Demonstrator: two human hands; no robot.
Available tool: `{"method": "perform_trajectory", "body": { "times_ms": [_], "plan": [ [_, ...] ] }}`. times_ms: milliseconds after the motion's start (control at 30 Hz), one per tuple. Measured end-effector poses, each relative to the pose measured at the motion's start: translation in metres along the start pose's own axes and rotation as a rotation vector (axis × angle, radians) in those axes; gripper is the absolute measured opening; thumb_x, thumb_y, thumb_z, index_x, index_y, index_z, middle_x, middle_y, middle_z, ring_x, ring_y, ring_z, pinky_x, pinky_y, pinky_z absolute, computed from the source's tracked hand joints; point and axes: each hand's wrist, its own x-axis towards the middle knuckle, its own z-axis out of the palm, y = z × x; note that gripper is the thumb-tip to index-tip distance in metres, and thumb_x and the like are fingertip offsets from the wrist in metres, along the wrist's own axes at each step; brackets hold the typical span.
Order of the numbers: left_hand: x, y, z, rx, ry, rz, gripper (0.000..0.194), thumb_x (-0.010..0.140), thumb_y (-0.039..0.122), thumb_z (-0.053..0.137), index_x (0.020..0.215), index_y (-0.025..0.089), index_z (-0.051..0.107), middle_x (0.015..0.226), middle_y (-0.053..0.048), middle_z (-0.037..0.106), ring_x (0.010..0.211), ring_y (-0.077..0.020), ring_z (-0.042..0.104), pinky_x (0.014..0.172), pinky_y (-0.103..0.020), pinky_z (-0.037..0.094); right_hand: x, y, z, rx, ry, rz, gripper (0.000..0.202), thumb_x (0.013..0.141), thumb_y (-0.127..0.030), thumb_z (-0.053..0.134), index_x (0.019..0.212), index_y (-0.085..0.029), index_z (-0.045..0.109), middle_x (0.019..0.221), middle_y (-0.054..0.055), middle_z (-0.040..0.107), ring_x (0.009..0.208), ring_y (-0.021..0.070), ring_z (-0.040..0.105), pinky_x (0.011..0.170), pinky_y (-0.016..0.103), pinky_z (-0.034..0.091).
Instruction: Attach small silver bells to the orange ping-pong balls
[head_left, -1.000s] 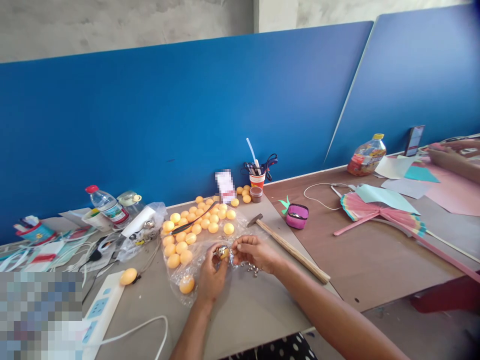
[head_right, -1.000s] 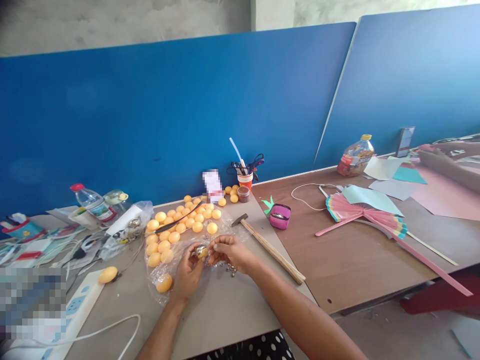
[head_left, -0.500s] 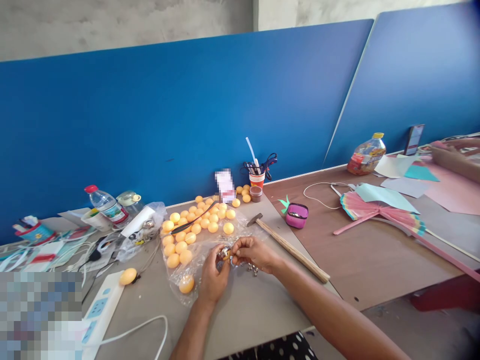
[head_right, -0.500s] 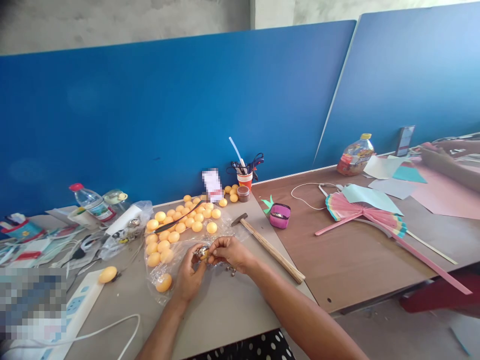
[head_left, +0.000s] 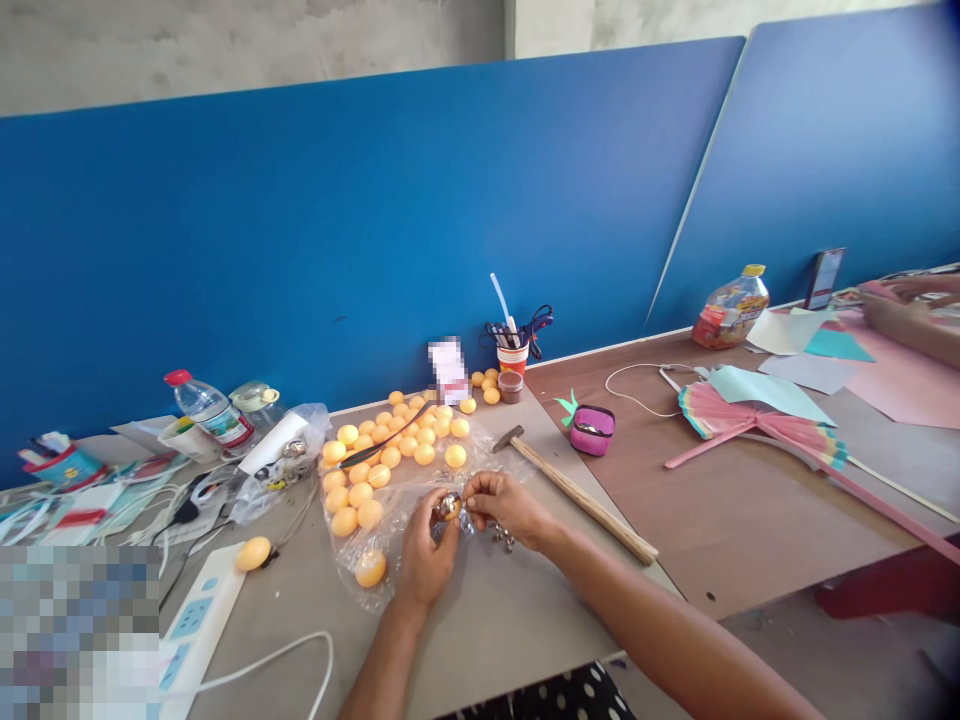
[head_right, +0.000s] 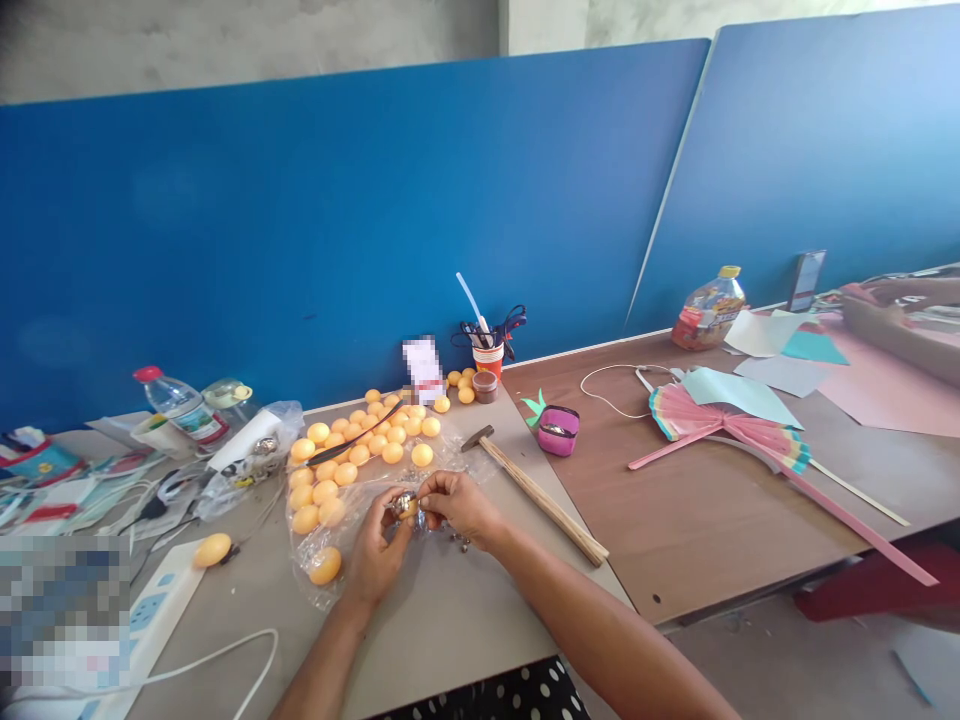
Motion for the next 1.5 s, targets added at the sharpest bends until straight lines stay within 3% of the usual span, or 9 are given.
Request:
{"method": "perform_trajectory", "body": {
  "times_ms": [167,367,733,900,1500],
  "plan": [
    [0.000,0.002,0.001,0.002,-0.009,0.021,0.032,0.081,0.027,0.059,0.113,0.022,0.059,0.112,-0.009,0.066,0.098,-0.0223,0.064,0.087,-0.038,0.052,-0.001,0.001,0.005,-0.122,0.056,-0.022,0.003,0.066,-0.019,0.056,0.067,-0.016,0.057,0.046,-0.007,0.047,0.045,0.0059,0.037,0.046,0.020,0.026],
    [0.000,0.004,0.002,-0.007,-0.004,0.017,0.032,0.079,0.026,0.062,0.110,0.022,0.060,0.108,-0.009,0.067,0.095,-0.0223,0.066,0.085,-0.038,0.053,0.001,0.004,0.007,-0.207,0.066,0.005,0.005,0.066,-0.017,0.051,0.067,-0.017,0.056,0.048,-0.007,0.046,0.044,0.0066,0.035,0.044,0.019,0.025],
    [-0.001,-0.004,0.002,0.044,-0.001,-0.001,0.035,0.077,0.024,0.062,0.112,0.022,0.059,0.112,-0.009,0.067,0.101,-0.0239,0.064,0.089,-0.040,0.051,-0.001,0.004,0.008,-0.171,0.065,0.031,0.006,0.068,-0.014,0.052,0.066,-0.017,0.057,0.051,-0.006,0.050,0.047,0.0076,0.040,0.048,0.020,0.030],
    [-0.002,-0.004,0.002,0.082,0.000,0.044,0.032,0.078,0.023,0.060,0.111,0.022,0.060,0.110,-0.009,0.068,0.100,-0.0235,0.064,0.088,-0.039,0.052,-0.002,0.002,0.008,-0.139,0.072,0.071,0.005,0.068,-0.014,0.053,0.065,-0.017,0.057,0.053,-0.005,0.054,0.049,0.0078,0.046,0.052,0.020,0.036],
    [-0.003,-0.004,0.003,0.236,-0.007,0.127,0.030,0.081,0.022,0.055,0.111,0.020,0.058,0.112,-0.011,0.067,0.106,-0.0245,0.063,0.092,-0.043,0.051,-0.004,0.003,0.012,-0.188,0.162,0.105,0.010,0.071,-0.010,0.052,0.065,-0.018,0.050,0.048,-0.005,0.056,0.047,0.0096,0.051,0.052,0.021,0.040]
  ]
}}
